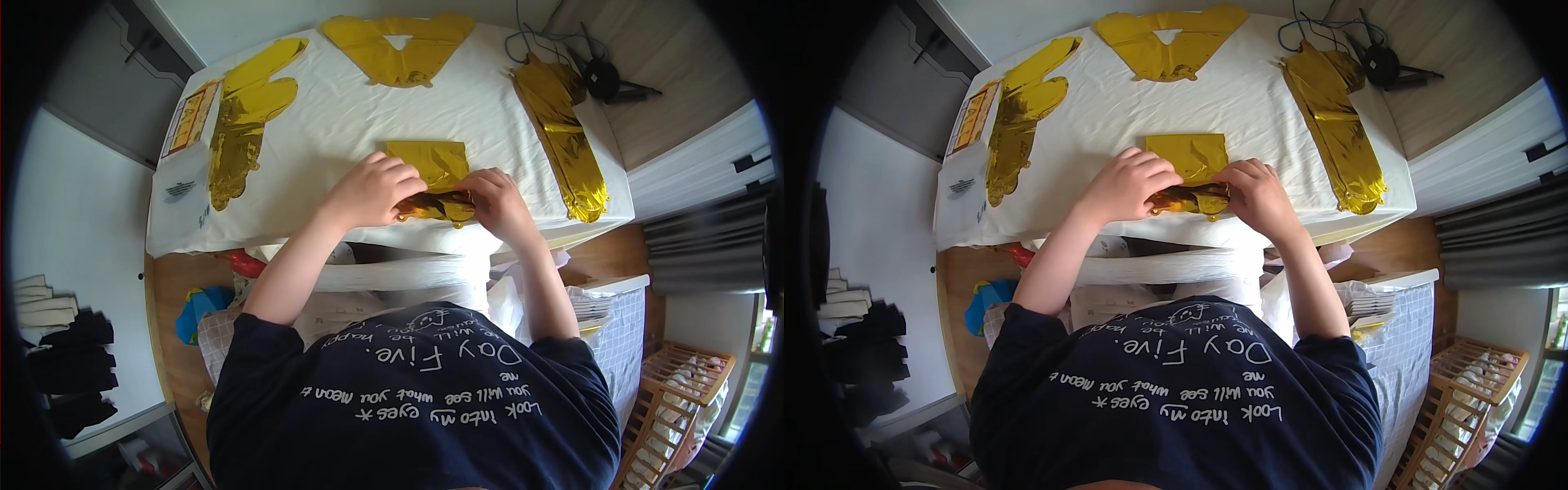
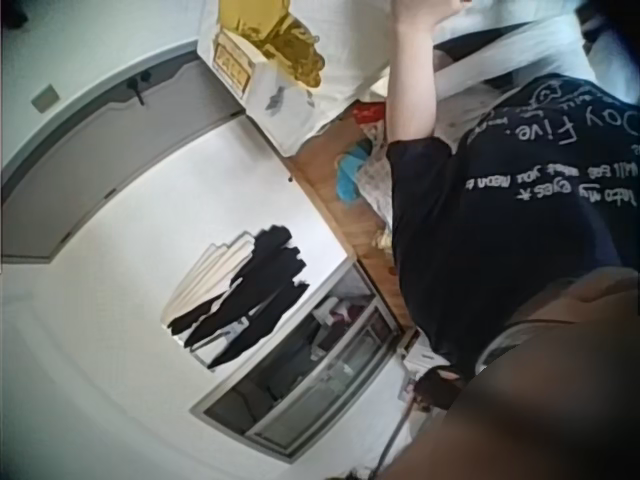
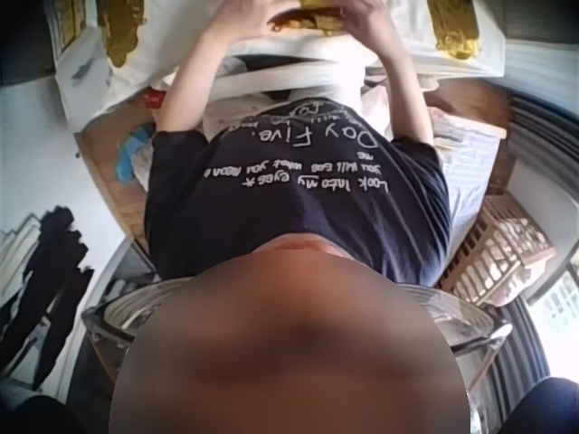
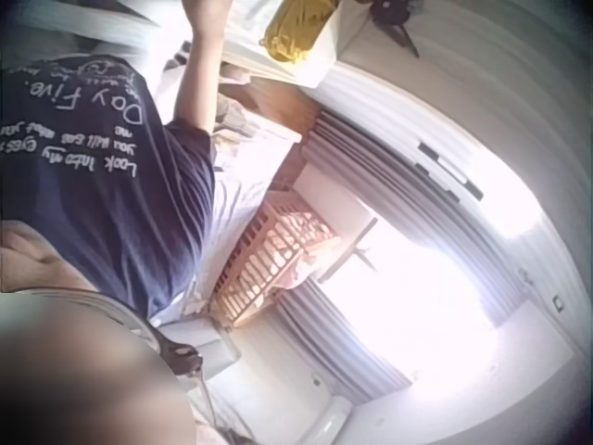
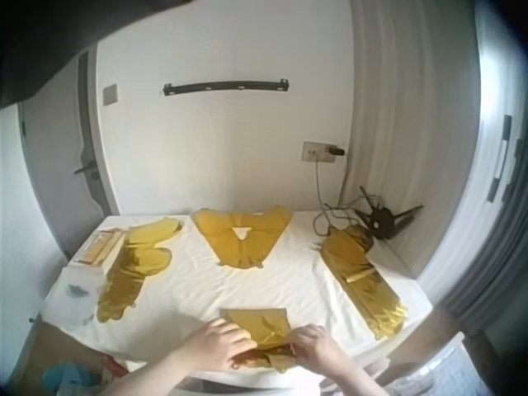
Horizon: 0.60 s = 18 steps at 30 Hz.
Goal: The recorder is folding gold-colored foil balloons into flat squares on a white desk.
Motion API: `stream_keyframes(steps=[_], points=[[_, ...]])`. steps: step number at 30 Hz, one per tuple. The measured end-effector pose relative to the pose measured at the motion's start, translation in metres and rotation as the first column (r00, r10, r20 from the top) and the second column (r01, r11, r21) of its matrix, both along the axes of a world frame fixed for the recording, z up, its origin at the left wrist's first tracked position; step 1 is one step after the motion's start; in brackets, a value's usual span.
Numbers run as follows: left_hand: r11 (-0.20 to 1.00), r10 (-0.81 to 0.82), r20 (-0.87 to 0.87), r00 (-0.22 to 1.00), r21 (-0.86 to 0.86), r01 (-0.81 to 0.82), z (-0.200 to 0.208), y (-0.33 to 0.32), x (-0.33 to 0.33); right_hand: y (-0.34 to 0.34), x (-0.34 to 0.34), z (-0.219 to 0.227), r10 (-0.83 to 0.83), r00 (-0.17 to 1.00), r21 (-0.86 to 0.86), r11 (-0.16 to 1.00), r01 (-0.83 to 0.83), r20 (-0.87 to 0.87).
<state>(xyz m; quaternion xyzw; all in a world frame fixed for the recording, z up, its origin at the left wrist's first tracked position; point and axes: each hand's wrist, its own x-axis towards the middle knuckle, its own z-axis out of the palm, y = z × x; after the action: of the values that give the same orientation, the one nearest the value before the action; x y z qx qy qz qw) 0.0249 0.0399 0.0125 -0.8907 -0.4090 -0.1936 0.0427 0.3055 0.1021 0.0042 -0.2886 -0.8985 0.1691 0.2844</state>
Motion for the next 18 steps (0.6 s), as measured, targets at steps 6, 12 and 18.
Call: stream_keyframes(steps=[6, 12, 18], points=[[0.993, 0.005, -0.104, 0.995, 0.119, 0.007, -0.010, 0.005, 0.001, 0.003, 0.000, 0.002, 0.018, 0.998, -0.010, 1.000, -0.018, 0.052], [0.997, 0.062, 0.291, 0.955, -0.066, -0.045, -0.005, 0.017, 0.004, 0.008, -0.007, 0.005, 0.018, 0.999, -0.033, 0.999, -0.017, 0.030], [0.800, 0.323, 0.211, 0.923, -0.581, -0.147, 0.026, 0.028, 0.005, 0.007, -0.024, 0.009, -0.158, 0.987, -0.339, 0.929, 0.148, -0.003]])
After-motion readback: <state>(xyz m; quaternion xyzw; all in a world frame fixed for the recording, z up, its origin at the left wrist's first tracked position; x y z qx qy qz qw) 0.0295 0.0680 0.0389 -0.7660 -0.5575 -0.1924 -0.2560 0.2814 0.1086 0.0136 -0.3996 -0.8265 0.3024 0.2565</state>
